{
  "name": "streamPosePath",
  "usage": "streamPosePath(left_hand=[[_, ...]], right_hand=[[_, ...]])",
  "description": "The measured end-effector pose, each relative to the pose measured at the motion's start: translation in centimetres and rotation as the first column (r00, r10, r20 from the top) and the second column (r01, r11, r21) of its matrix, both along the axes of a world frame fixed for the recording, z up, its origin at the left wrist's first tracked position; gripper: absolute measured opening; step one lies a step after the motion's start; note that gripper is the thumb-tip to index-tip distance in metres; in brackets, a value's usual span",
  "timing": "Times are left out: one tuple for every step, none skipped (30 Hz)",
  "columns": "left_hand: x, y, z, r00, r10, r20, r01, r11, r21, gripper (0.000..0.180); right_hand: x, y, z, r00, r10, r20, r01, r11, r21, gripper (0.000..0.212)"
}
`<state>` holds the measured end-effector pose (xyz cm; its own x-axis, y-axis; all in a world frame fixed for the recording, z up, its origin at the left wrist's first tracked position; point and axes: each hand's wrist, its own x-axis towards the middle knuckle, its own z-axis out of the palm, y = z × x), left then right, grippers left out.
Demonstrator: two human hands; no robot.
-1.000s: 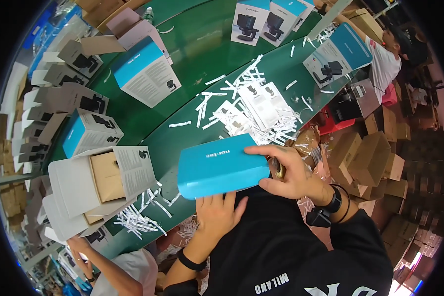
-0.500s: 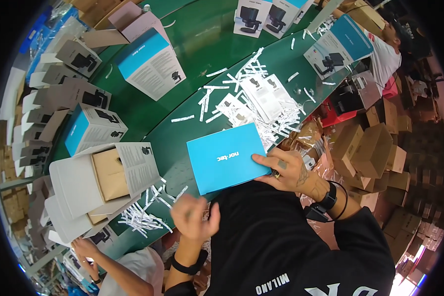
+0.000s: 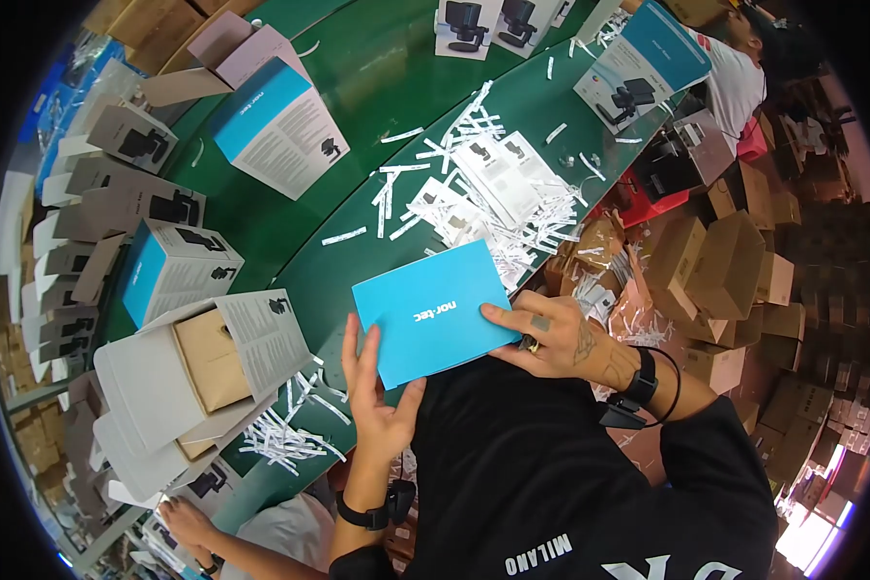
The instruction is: The person packages items by cutting tape on a blue box with a utility knife, placing a manual and the blue box into a white box, and then closing and taping the white box shut. They repeat this process multiple times, occasionally placing the finished boxes on a shelf.
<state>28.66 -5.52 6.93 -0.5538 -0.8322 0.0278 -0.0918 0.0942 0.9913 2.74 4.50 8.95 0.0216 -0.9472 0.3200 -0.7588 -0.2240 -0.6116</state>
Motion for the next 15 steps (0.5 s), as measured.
streamPosePath(left_hand=[[0.1,0.1,-0.2,1.000,-0.005,0.024,0.006,0.999,-0.053,0.078],[0.1,0.2,-0.5,0.999,-0.007,0.048,0.013,0.994,-0.106,0.076],[0.2,0.4,-0.7,0.997,-0.014,0.070,0.025,0.988,-0.155,0.073],[0.4,0.3,-1.0,0.997,-0.019,0.070,0.029,0.987,-0.156,0.073],[0.7,0.1,-1.2,0.996,-0.039,0.085,0.057,0.974,-0.221,0.073],[0.9,-0.1,-1.4,0.993,-0.056,0.100,0.082,0.955,-0.284,0.073],[1.1,-0.3,-1.6,0.991,-0.071,0.115,0.107,0.932,-0.347,0.073],[1.5,-0.7,-1.5,0.991,-0.074,0.110,0.108,0.931,-0.348,0.073],[2.0,-1.1,-1.3,0.984,-0.117,0.138,0.158,0.928,-0.337,0.073],[2.3,-1.6,-1.0,0.973,-0.160,0.165,0.207,0.923,-0.324,0.072],[2.2,-1.8,-0.7,0.960,-0.201,0.193,0.254,0.916,-0.311,0.072],[2.0,-1.9,-0.2,0.960,-0.203,0.191,0.256,0.915,-0.311,0.072],[1.7,-2.1,0.6,0.930,-0.169,0.327,0.306,0.849,-0.430,0.070],[1.4,-2.4,1.6,0.885,-0.111,0.452,0.367,0.764,-0.530,0.069],[1.3,-2.6,2.6,0.825,-0.033,0.564,0.440,0.664,-0.605,0.068]], right_hand=[[-0.3,0.0,0.2,1.000,0.020,-0.006,-0.020,1.000,0.007,0.068],[-0.6,-0.1,0.3,0.999,0.040,-0.011,-0.039,0.999,0.013,0.067],[-0.8,0.1,0.4,0.998,0.055,-0.019,-0.054,0.998,0.023,0.066],[-1.1,0.2,0.5,0.999,0.050,-0.019,-0.050,0.999,0.022,0.066],[-1.4,0.3,0.6,0.995,0.083,-0.046,-0.081,0.996,0.043,0.065],[-1.8,0.4,0.6,0.990,0.118,-0.073,-0.113,0.991,0.066,0.065],[-2.0,0.5,0.7,0.983,0.153,-0.100,-0.144,0.985,0.090,0.064],[-2.0,0.6,0.7,0.983,0.150,-0.105,-0.141,0.986,0.089,0.064],[-1.9,0.5,0.6,0.983,0.155,-0.098,-0.147,0.985,0.086,0.063],[-1.9,0.4,0.4,0.983,0.161,-0.090,-0.154,0.985,0.083,0.063],[-2.0,0.4,0.3,0.982,0.168,-0.083,-0.161,0.984,0.079,0.062],[-2.3,0.4,-0.1,0.983,0.166,-0.084,-0.159,0.984,0.080,0.062],[-2.8,0.3,-0.6,0.977,0.196,-0.083,-0.194,0.980,0.034,0.061],[-3.3,0.1,-1.0,0.971,0.226,-0.083,-0.228,0.974,-0.012,0.060],[-3.3,0.0,-1.3,0.963,0.257,-0.079,-0.262,0.963,-0.058,0.059]])
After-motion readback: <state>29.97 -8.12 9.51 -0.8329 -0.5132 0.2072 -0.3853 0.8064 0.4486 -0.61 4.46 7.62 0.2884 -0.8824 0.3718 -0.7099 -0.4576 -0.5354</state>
